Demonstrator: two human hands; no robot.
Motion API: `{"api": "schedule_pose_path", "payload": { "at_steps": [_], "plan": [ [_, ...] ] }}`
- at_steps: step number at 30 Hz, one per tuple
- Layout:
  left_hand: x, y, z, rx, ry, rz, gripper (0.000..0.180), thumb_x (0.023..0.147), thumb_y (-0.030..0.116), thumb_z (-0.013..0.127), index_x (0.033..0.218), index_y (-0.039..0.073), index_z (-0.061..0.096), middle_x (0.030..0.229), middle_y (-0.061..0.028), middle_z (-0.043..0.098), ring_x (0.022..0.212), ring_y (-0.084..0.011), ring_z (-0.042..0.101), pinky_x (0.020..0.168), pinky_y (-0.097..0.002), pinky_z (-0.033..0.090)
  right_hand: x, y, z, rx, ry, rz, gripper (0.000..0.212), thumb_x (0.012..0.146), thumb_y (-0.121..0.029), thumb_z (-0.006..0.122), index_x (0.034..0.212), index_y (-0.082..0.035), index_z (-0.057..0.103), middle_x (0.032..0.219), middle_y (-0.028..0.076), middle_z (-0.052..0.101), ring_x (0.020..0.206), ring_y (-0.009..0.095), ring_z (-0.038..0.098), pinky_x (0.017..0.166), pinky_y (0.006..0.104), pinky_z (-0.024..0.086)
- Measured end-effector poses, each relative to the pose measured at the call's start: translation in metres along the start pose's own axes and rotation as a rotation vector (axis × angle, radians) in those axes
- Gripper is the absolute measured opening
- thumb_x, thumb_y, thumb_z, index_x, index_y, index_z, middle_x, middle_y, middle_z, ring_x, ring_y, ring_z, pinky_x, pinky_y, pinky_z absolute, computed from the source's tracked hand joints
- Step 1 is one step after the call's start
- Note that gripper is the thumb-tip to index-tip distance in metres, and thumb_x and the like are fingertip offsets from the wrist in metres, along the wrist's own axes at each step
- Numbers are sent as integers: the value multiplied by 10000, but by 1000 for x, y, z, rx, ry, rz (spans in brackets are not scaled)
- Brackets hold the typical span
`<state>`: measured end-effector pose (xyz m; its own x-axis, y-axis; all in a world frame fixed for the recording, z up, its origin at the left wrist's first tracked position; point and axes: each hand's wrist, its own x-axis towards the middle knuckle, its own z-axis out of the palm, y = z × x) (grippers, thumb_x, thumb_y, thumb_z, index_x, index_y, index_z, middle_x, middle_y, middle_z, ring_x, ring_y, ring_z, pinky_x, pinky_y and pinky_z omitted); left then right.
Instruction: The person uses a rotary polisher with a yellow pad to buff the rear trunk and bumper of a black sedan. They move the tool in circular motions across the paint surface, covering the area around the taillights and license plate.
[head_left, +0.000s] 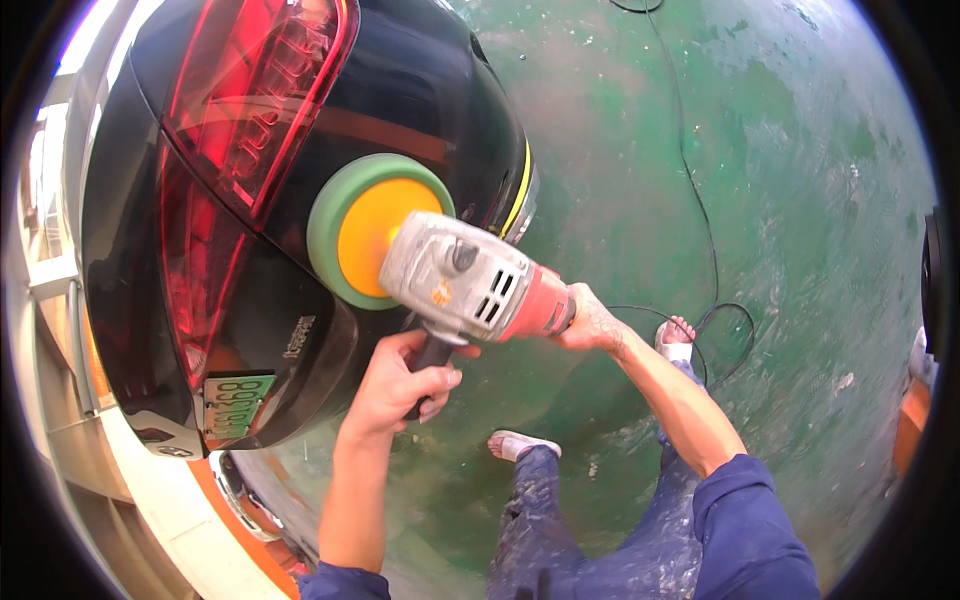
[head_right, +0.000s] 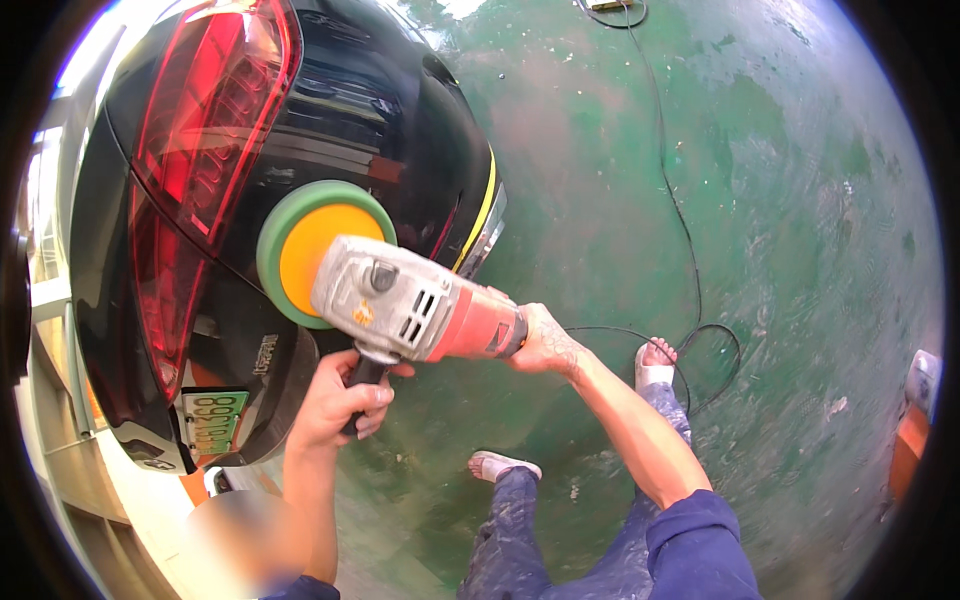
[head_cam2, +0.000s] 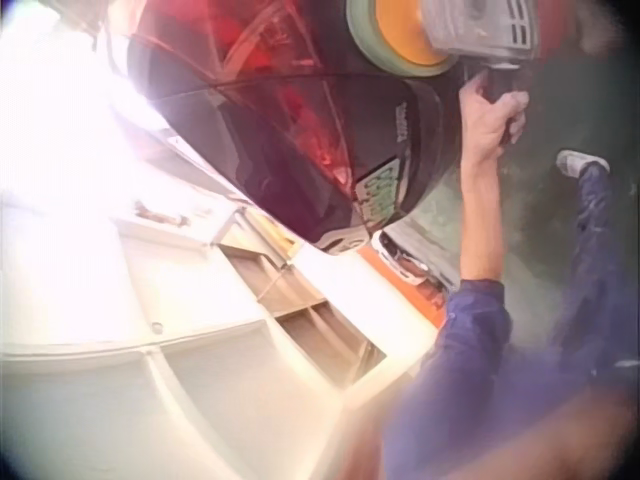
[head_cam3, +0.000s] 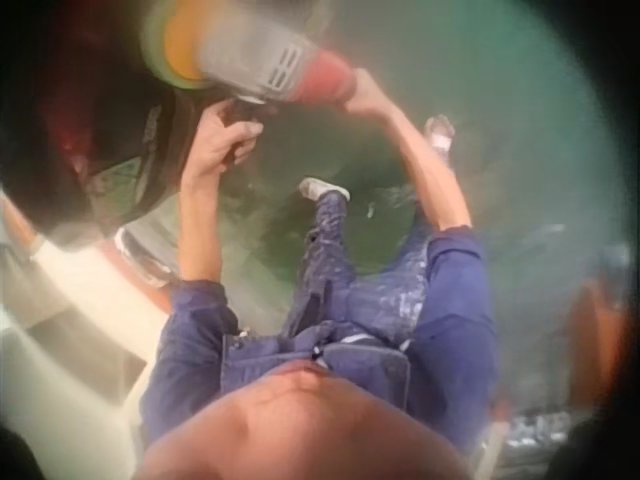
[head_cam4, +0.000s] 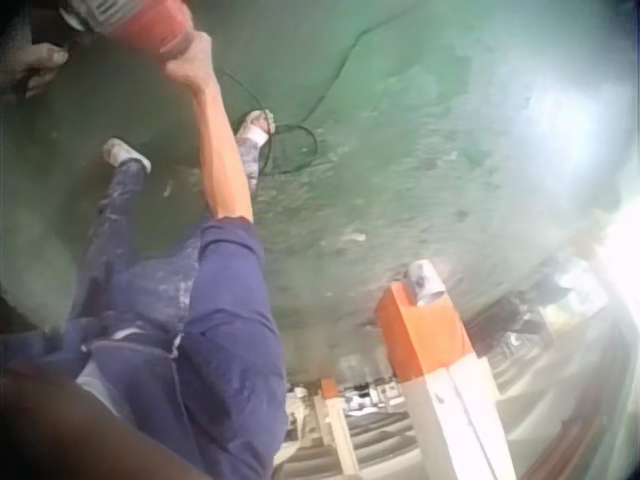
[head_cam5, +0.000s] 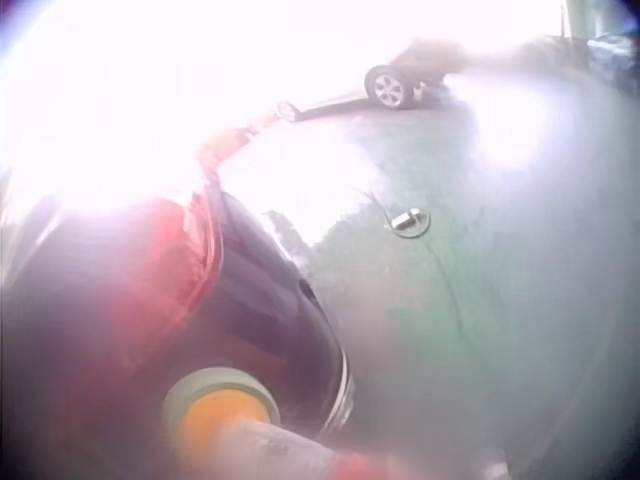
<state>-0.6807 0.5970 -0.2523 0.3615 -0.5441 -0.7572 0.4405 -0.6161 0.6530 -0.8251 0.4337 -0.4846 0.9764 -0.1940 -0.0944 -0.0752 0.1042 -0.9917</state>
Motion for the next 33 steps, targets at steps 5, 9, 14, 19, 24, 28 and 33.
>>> {"api": "schedule_pose_path", "payload": {
  "at_steps": [5,9,14,19,24,28,33],
  "plan": [
    [-5,-57,-10,-86,-22,-47,366,800,36,684,1125,-117,618,635,-26,550,422,-87,450,395,-263,361,-19,48,26,-23,54,-36,371,672,-70,709,1037,-7,692,995,283,666,996,395,677,864,378,542],
    [-14,-96,0,-243,35,-120,332,812,18,694,1119,-89,624,642,-29,558,428,-101,472,403,-267,369,-28,55,16,-117,-66,153,246,628,-58,680,865,8,673,808,269,659,820,441,670,722,426,541],
    [-1,-71,23,-246,46,-110,305,824,-3,654,1110,-101,614,630,-30,534,422,-102,466,396,-269,376,-24,35,-18,-109,-136,194,185,610,-50,671,782,12,650,716,243,646,698,385,685,663,420,534],
    [43,12,57,-173,-8,-67,310,839,42,636,1118,-88,596,634,-11,497,422,-85,444,382,-260,373,-1,40,-80,10,-62,36,144,629,-63,707,731,-3,626,591,98,568,599,102,550,577,348,501],
    [118,114,74,-363,-254,-15,315,932,75,537,1194,-99,540,663,3,464,430,-65,410,349,-243,350,39,18,-160,22,133,72,234,624,-46,739,820,-4,618,688,50,627,613,123,589,558,333,510],
    [144,158,81,-566,-312,-56,280,912,39,561,1153,-103,546,704,3,467,513,-55,434,400,-223,348,65,-28,-197,127,-67,218,205,589,16,725,757,4,610,677,72,629,591,163,635,544,337,526],
    [113,110,72,-380,-227,-32,315,877,46,599,1166,-75,576,685,13,473,473,-53,422,380,-230,351,40,14,-153,54,23,99,223,571,-38,742,760,-5,628,712,54,658,608,117,601,572,315,510]
  ]
}}
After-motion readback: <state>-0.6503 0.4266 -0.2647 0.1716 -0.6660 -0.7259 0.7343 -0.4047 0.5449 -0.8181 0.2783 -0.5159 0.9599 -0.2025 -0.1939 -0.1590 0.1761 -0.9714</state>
